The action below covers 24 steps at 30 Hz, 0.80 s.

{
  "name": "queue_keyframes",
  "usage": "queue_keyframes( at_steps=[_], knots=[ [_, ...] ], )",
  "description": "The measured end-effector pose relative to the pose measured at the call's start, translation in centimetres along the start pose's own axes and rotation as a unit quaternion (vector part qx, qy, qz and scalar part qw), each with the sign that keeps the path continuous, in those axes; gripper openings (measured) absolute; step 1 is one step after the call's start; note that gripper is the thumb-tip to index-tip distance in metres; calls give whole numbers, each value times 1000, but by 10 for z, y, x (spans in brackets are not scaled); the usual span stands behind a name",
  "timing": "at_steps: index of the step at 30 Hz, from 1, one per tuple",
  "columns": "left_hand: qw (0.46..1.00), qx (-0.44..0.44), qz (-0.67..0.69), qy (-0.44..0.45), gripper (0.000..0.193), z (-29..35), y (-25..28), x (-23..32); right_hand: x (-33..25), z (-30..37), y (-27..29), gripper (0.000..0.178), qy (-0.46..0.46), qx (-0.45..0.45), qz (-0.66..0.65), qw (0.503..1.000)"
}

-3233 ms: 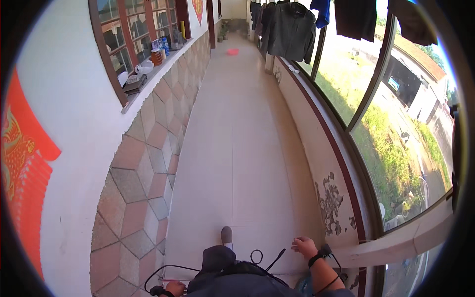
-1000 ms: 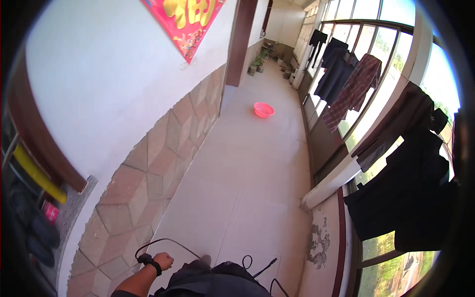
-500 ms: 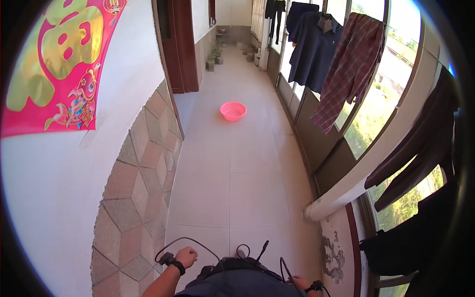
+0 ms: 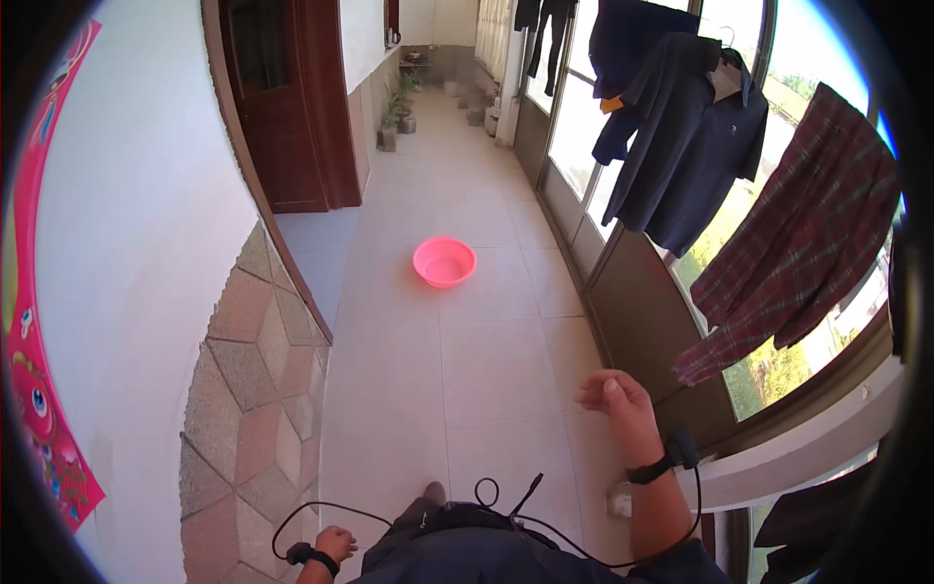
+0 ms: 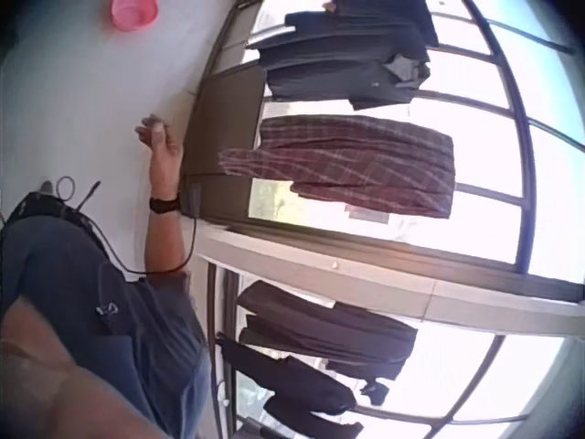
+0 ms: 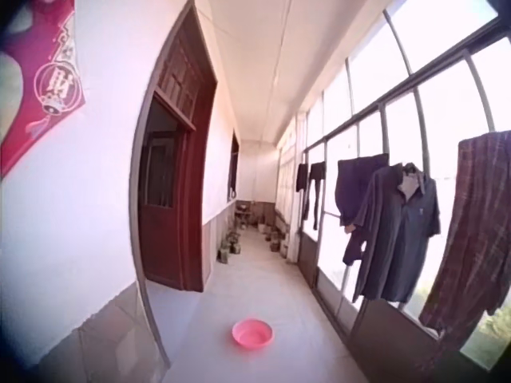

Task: The recorder uses a screwdriver to remove screws from the base of a washing machine.

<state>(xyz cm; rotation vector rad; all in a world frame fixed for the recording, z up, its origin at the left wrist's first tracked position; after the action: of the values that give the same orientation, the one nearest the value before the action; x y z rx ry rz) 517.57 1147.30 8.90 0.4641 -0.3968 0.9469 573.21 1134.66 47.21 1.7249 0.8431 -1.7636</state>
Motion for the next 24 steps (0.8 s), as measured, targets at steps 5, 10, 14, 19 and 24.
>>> queue_keyframes(
  at_steps=[5, 10, 14, 19, 24],
  knots=[
    [986, 21, -69, -149, 18, -67, -8, 267, -151, -151, -151, 51, 222, -314, -32, 922],
    [976, 38, -94, -194, 21, -165, -39, 449, -212, -251, -253, 42, 316, -585, -117, 738],
    [987, 35, -40, -151, 22, -210, -47, 510, -214, -346, -306, 64, 387, -541, -352, 658],
    [984, 120, -92, -97, 17, -249, -18, 549, -220, -488, -380, 75, 284, -606, -438, 600],
    [970, 67, -229, -41, 20, -375, 28, 538, -206, -621, -483, 70, 305, -654, -457, 520]
  ],
)
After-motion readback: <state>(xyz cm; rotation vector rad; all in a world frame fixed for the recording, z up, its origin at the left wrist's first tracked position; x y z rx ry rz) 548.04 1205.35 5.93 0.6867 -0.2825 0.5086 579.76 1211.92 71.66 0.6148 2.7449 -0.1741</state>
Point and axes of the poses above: each hand's wrist, its own z-axis away from the middle knuckle, its own y-axis out of the back of the hand, x = y × z, the point moved 9 cm from there along -z, towards the middle knuckle
